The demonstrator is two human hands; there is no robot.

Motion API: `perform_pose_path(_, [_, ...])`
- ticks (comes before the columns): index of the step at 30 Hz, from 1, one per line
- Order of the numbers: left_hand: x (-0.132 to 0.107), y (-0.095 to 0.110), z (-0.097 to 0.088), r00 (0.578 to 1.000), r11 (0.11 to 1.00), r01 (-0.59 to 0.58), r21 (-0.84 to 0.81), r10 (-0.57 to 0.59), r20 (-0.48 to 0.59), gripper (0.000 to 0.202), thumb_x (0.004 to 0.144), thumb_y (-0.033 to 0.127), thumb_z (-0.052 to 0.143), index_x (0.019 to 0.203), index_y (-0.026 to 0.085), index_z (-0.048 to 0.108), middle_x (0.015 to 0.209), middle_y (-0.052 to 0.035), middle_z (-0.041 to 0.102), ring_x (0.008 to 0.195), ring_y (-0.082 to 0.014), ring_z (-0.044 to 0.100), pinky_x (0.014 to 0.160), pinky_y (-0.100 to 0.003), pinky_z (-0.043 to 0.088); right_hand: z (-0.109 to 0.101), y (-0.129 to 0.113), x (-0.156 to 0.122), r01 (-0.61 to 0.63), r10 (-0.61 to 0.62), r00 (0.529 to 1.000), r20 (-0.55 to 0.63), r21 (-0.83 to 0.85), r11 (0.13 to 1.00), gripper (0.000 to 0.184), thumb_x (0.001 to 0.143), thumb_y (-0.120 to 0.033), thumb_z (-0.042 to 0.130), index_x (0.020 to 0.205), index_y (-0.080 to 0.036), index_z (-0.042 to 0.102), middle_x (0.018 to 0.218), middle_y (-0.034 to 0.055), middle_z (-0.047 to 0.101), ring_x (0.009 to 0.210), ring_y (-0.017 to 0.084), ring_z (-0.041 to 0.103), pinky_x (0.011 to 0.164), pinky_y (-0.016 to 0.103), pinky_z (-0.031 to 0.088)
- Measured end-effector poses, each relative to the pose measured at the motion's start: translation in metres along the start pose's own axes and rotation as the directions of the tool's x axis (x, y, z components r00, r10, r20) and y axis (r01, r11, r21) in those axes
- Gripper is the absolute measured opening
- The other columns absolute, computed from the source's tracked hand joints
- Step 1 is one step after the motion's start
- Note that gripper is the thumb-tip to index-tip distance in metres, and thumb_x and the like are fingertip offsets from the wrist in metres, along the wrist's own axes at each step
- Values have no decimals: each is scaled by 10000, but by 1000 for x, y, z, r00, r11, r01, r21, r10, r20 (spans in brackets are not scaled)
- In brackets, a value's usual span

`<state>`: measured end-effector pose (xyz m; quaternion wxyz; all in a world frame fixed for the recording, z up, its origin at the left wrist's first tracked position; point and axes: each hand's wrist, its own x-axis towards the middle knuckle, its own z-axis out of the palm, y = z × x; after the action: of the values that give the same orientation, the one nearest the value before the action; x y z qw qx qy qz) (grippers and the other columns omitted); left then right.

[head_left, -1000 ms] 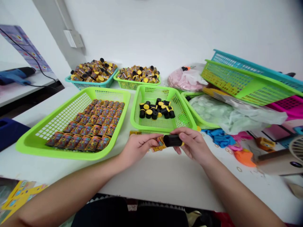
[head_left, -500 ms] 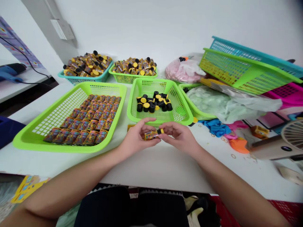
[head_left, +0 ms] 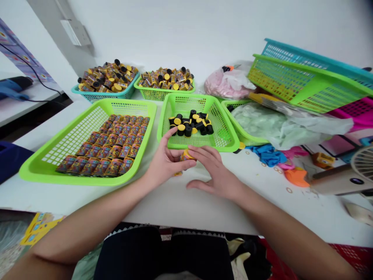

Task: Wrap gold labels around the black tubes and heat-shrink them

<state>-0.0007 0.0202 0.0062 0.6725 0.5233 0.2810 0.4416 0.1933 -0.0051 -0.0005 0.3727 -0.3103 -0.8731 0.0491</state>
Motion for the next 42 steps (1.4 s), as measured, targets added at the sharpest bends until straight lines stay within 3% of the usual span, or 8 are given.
perform_pose_path(5, [-2,-5,4,997,997,-39,-60,43,69,1150,665,196,856,1512,271,82,870,17,764,706,-112,701,724,-239,555,9,-8,-2,93,-145,976,-161,-293,951,638,845,-179,661,1434,-219,416,1115,112,683,1075,263,636,919,451,543])
perform_pose_path(10, [-11,5,12,989,947,-138,289,147,-7,752,754,239,782,1381,248,367,954,-21,767,784,-130,697,729,-239,540,8,-16,0,120,-219,958,-183,-438,891,611,828,-169,658,1402,-175,446,1047,110,667,1010,272,629,888,466,554])
perform_pose_path(15, [-39,49,0,964,540,-169,824,265,25,242,826,270,706,1056,242,638,985,7,747,856,-143,685,773,-244,522,-8,-18,23,72,-107,978,-180,-194,978,473,872,-420,645,1279,-214,522,1089,110,607,1064,261,599,917,437,527])
perform_pose_path(20, [-48,109,-59,955,362,12,932,273,-118,289,823,471,702,1012,253,706,1044,-8,749,777,-157,689,741,-263,536,-2,40,91,-205,237,960,147,-205,957,273,935,-309,540,1162,-169,601,1162,132,631,1118,255,598,979,397,469])
perform_pose_path(23, [-24,141,-106,915,179,205,962,315,-254,293,801,481,711,994,261,735,1037,-18,750,853,-194,697,802,-290,524,22,78,132,-194,421,763,490,-449,872,445,835,-278,666,1241,-108,599,1240,201,607,1137,328,591,950,410,465])
perform_pose_path(29, [26,154,-185,842,-75,539,839,87,-532,488,795,472,695,1203,207,668,1025,-50,766,873,-211,713,757,-260,517,24,88,159,-151,418,699,581,-451,880,360,713,-152,733,1072,-131,734,1028,148,700,919,285,673,779,333,499])
perform_pose_path(36, [36,122,-209,821,-231,551,802,-20,-570,380,818,454,630,1065,189,746,907,-83,774,857,-253,718,747,-280,519,-31,58,99,-299,298,954,27,19,954,345,794,-408,724,1101,-250,739,978,57,645,794,179,643,739,333,555])
perform_pose_path(42, [33,126,-192,817,-340,534,774,-27,-576,355,852,375,582,1127,203,724,1100,-122,746,1068,-311,669,962,-411,478,-38,47,28,-123,211,863,-459,214,969,360,729,-174,798,1060,-305,739,927,34,591,707,141,551,617,304,489])
